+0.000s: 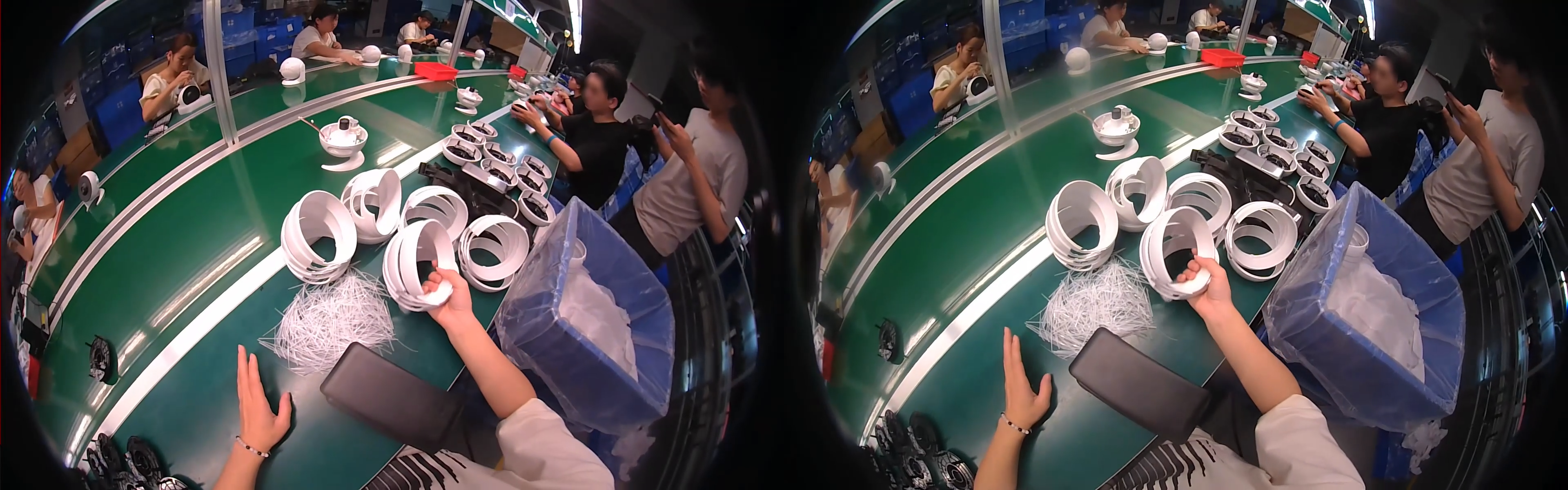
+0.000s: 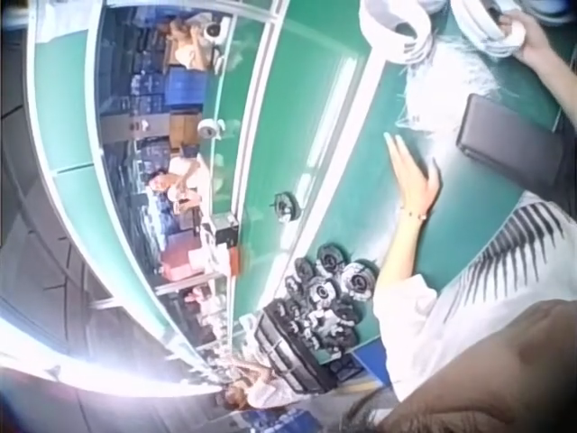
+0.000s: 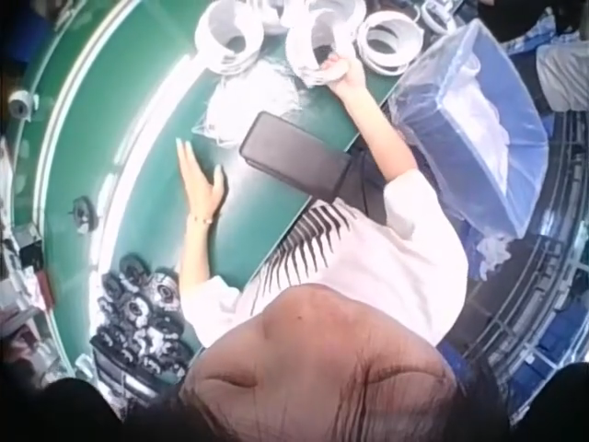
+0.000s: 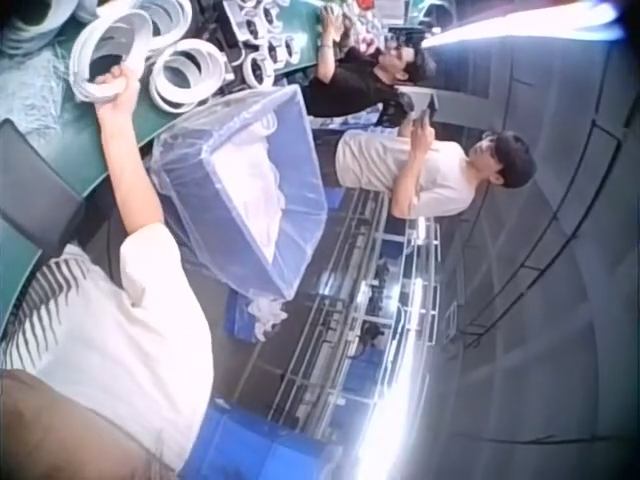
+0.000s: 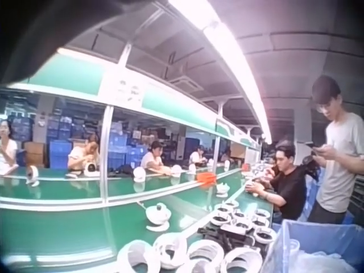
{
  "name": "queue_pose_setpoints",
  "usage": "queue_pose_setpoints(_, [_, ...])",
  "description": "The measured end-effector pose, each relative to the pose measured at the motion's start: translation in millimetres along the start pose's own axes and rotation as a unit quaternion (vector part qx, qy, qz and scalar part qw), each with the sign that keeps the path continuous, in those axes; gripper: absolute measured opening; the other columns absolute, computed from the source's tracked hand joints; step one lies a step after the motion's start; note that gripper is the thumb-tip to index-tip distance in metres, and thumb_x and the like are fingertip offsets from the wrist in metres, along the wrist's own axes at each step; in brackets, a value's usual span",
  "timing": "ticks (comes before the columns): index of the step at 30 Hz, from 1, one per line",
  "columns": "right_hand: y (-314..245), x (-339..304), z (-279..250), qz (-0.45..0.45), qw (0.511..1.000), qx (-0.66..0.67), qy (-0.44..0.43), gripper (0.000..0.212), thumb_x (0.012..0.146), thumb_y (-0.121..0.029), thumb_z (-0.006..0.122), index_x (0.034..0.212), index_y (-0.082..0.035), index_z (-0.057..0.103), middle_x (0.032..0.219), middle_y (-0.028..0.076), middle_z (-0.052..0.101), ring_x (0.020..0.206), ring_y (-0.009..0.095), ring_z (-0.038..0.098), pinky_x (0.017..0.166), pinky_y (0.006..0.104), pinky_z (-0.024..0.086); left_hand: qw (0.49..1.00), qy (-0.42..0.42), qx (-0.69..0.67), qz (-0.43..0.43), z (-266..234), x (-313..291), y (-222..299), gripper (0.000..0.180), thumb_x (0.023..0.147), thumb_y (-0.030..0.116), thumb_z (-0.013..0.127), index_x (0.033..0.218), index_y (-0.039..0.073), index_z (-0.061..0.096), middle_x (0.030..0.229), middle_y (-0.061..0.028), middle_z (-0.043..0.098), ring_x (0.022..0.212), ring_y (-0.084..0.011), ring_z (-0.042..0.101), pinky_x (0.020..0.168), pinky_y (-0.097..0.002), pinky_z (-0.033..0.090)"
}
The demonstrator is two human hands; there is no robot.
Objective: Assembling plastic housing components onto dome security camera lens modules at a factory workstation.
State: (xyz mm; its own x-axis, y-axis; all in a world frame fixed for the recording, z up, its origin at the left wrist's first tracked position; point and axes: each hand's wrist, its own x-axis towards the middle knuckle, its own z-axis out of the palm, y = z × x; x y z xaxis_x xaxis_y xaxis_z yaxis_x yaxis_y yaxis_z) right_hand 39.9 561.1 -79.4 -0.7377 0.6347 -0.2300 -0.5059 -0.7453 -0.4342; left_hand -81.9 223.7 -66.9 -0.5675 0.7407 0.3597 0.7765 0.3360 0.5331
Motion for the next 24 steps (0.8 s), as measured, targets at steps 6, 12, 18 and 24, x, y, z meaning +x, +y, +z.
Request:
queue_pose_setpoints(6, [4.1, 13.1, -5.0, -0.055, 0.998, 0.014, -0.012, 0.021, 0.075, -0.008, 0.052, 0.095, -0.008, 0.046, 0.063, 0.003, 0.048, 0.057, 0.015, 0.048, 0.063, 0.0316, 0.042, 1.000, -0.001, -0.002, 0.004, 0.5, 1.3, 0.5, 0.075, 0.066, 0.003, 0.058, 0.128, -0.005, 0.017, 0.134, -0.0285, 0.013, 0.122, -0.0428, 0.021, 0.099, -0.0426, 0.021])
queue_pose_setpoints(12, [5.5, -9.8, 2.0, -0.145, 0.970, -0.193, 0.038, 0.045, 0.075, 0.000, 0.057, 0.115, 0.002, 0.035, 0.106, 0.012, 0.049, 0.093, 0.022, 0.052, 0.084, 0.0341, 0.041, 1.000, 0.001, -0.003, 0.004, -1.5, 2.9, 1.2, 0.075, 0.065, 0.004, 0.058, 0.128, -0.005, 0.018, 0.134, -0.0284, 0.014, 0.120, -0.0432, 0.024, 0.098, -0.0432, 0.023])
queue_pose_setpoints(18, [7.2, -36.4, 17.7, -0.140, 0.957, -0.252, -0.022, 0.060, 0.078, 0.000, 0.050, 0.127, 0.006, 0.017, 0.125, 0.013, 0.034, 0.117, 0.017, 0.032, 0.100, 0.0280, 0.021, 1.000, -0.003, -0.003, 0.008, -2.4, 2.1, -0.7, 0.075, 0.065, 0.005, 0.059, 0.127, -0.005, 0.018, 0.134, -0.0285, 0.014, 0.120, -0.0428, 0.024, 0.098, -0.0432, 0.023])
queue_pose_setpoints(24, [16.5, -40.1, 33.4, -0.110, 0.940, -0.312, -0.089, 0.053, 0.079, -0.005, 0.046, 0.126, 0.002, 0.024, 0.127, 0.010, 0.033, 0.119, 0.017, 0.030, 0.100, 0.0309, 0.020, 1.000, 0.002, -0.007, 0.000, 0.2, 3.6, -1.6, 0.075, 0.066, 0.006, 0.060, 0.128, -0.005, 0.018, 0.134, -0.0280, 0.014, 0.120, -0.0426, 0.024, 0.098, -0.0432, 0.024])
